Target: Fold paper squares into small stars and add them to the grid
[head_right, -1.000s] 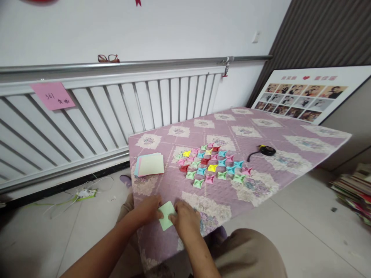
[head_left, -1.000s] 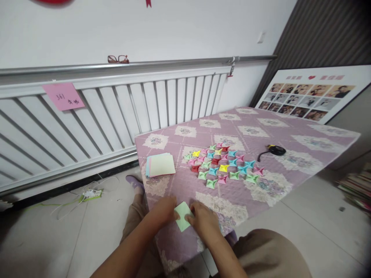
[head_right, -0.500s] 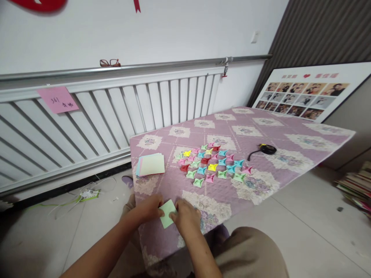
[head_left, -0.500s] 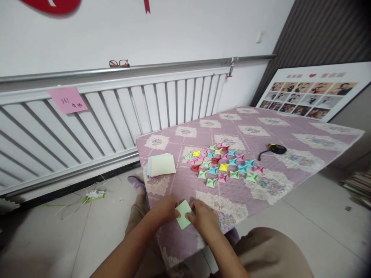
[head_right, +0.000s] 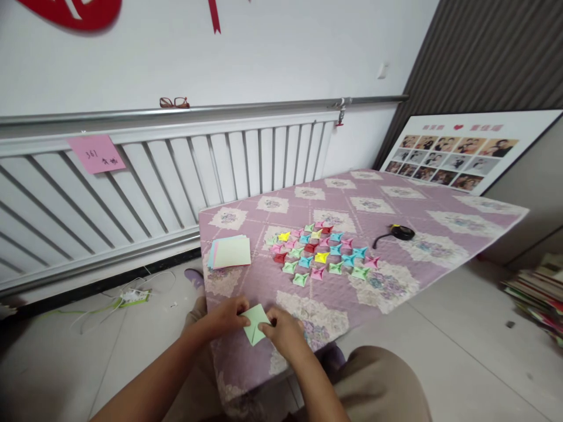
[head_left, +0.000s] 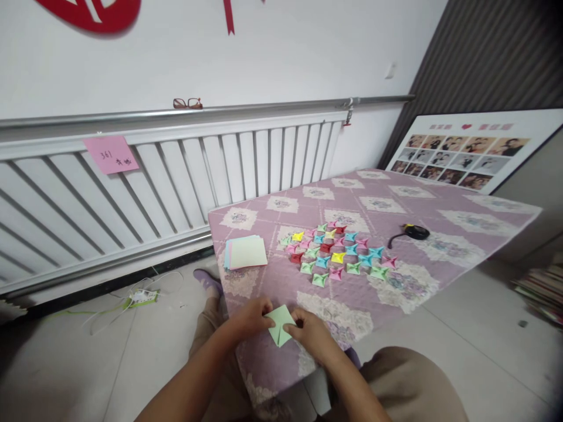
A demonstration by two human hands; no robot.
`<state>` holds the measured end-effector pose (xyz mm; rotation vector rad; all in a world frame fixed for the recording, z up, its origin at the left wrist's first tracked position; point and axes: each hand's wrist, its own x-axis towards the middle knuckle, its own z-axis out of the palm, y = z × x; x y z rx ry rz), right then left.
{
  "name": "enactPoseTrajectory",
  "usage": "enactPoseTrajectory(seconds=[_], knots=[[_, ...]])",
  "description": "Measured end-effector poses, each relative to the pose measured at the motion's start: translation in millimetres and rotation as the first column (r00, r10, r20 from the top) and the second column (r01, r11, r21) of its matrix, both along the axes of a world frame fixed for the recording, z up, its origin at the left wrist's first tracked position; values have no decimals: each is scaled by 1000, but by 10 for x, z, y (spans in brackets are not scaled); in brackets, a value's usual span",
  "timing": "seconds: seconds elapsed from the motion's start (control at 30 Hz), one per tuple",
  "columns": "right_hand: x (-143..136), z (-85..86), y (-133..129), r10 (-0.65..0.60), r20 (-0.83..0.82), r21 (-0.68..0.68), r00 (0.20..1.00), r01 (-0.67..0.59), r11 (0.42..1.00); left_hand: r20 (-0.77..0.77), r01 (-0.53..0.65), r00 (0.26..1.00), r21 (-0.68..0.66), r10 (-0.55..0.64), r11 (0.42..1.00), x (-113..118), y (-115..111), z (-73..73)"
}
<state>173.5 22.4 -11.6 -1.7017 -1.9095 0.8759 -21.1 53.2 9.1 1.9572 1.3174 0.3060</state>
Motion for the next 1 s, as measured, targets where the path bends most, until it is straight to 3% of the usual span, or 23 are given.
enactPoseTrajectory(seconds=[0.27,0.4,0.5,0.6,0.77,0.9,1.0], knots=[[-7,94,36,159,-98,113,982,-147,983,92,54,994,104,-63,993,-20,-58,-14],[-41,223,23,162,-39,247,986,-148,958,34,46,998,253,-57,966,-15,-95,34],[-58,251,-30,126,28,360,992,-128,924,-28,32,999,405,-23,914,3,-193,52],[-64,156,-107,115,89,438,989,-143,887,-109,71,994,517,-16,853,23,-335,-28],[-51,-131,-236,98,288,583,953,-255,772,-215,140,977,597,-10,790,35,-528,-324],[-16,-242,-299,122,286,550,950,-268,791,-291,180,956,673,33,717,18,-608,-459],[17,-237,-315,186,256,497,949,-294,816,-305,174,951,663,51,728,7,-650,-467]])
